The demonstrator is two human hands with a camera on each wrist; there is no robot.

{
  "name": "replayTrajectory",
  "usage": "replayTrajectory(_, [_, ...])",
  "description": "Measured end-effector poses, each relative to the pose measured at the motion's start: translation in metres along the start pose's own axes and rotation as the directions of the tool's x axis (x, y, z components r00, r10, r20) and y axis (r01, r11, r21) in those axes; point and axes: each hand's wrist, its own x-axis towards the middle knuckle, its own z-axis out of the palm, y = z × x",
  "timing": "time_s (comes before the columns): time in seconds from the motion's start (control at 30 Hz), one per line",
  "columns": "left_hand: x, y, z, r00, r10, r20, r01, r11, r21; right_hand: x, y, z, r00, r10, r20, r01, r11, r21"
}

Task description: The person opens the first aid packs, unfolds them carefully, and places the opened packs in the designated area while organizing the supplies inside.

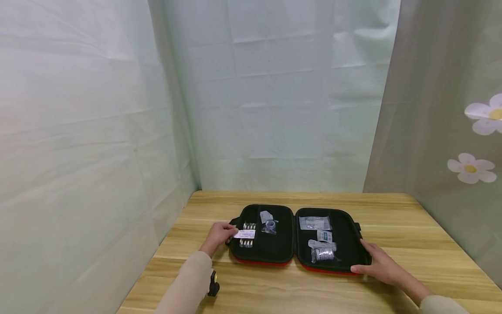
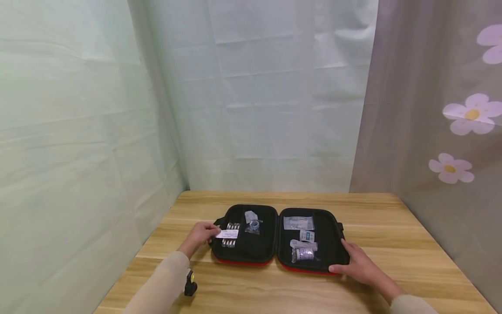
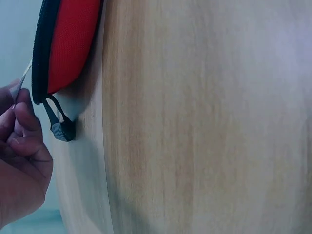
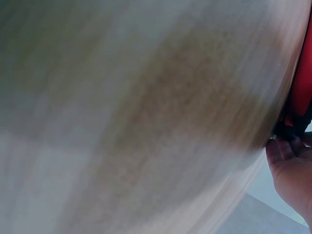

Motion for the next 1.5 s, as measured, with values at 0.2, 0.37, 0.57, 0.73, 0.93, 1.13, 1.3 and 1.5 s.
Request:
replayTrajectory(0.2, [0.001,0.0,0.003,0.999,0.016,0.028,-0.017,0.999,0.03,0.0,-0.002,-0.001,1.0,0.004,0.001,-0.004,1.0,0.009])
replayTrajectory(0.37, [0.002,0.001,0.003,0.999,0.038,0.033,-0.04,0.998,0.042,-0.001,-0.002,0.0,1.0,-0.001,-0.001,0.001,1.0,0.011])
replayTrajectory(0.57, [0.006,0.002,0.001,1.0,-0.001,0.011,0.001,1.0,0.009,0.0,-0.001,-0.001,1.0,0.005,0.004,-0.005,1.0,0.012])
replayTrajectory(0.73, [0.006,0.004,0.005,0.998,-0.028,-0.064,0.028,1.0,0.0,-0.001,-0.001,-0.001,1.0,0.017,0.012,-0.017,1.0,0.017])
replayTrajectory(0.93, [0.004,0.008,0.013,0.989,-0.003,-0.148,0.007,1.0,0.028,-0.002,-0.001,0.0,0.999,0.031,0.016,-0.031,0.999,0.02])
replayTrajectory(1.13, [0.001,0.016,0.021,0.99,0.03,-0.141,-0.023,0.998,0.054,-0.002,-0.002,-0.001,1.0,0.026,0.017,-0.026,0.999,0.023])
replayTrajectory(1.3, [0.0,0.023,0.027,0.992,0.021,-0.126,-0.016,0.999,0.039,-0.002,-0.005,-0.003,1.0,0.014,0.025,-0.014,0.999,0.029])
replayTrajectory(1.5, [-0.001,0.026,0.035,0.994,0.015,-0.106,-0.013,1.0,0.017,-0.002,-0.005,-0.002,0.999,0.026,0.025,-0.027,0.999,0.031])
